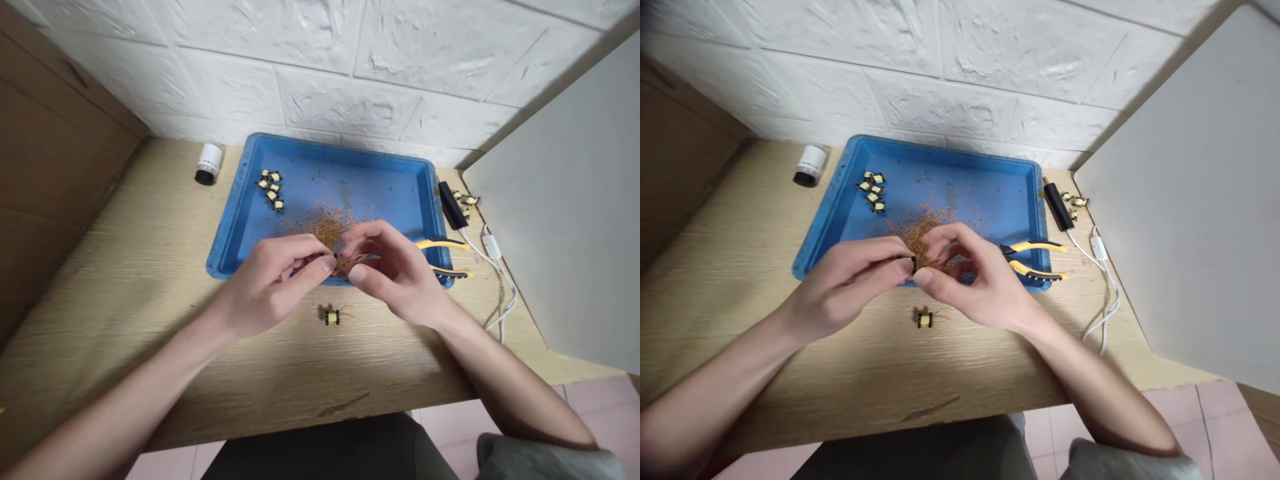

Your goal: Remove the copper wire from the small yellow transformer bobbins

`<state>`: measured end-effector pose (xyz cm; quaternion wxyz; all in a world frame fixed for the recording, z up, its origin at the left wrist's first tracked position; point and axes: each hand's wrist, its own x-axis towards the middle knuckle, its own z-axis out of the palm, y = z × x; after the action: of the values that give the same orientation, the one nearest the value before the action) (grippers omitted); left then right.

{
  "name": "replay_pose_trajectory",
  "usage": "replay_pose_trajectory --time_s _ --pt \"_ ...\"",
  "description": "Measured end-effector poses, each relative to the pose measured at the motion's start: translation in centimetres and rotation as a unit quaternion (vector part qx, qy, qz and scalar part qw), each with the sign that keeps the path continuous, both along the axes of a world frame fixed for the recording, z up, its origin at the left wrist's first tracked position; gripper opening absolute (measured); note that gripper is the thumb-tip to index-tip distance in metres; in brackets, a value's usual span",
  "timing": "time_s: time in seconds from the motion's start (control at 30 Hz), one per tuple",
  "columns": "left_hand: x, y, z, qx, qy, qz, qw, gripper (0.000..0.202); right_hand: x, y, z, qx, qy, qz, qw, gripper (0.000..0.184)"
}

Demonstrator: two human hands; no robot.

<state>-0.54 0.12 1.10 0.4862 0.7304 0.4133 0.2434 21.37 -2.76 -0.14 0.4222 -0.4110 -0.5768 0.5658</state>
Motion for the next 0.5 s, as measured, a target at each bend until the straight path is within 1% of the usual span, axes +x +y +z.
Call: replay_pose_trajectory --time_s 0.17,0.23,0.37,0.43,0.5 --pt "0.25 -0.05 -0.5 0.06 0.008 -0.015 0.998 0.032 -0.21 0.01 -0.43 0.027 -0.058 -0.002 0.998 0.027" --pt "0.33 -0.07 -0.58 0.069 0.007 -0.016 0.997 0.031 -0.22 0.1 -0.7 0.031 -0.061 0.001 0.998 0.028" --pt "0.35 -0.07 -0.55 0.065 0.015 -0.006 0.998 0.029 -0.22 0.24 -0.97 0.017 -0.049 -0.01 0.999 0.036" --pt "0.33 -0.09 -0.51 0.066 0.015 -0.001 0.998 0.028 -0.16 0.26 -0.97 0.015 -0.05 -0.01 0.999 0.034" --pt "0.31 -0.15 -0.48 0.067 0.014 -0.004 0.998 0.028 -0.06 0.27 -0.95 0.025 -0.059 -0.005 0.998 0.025"
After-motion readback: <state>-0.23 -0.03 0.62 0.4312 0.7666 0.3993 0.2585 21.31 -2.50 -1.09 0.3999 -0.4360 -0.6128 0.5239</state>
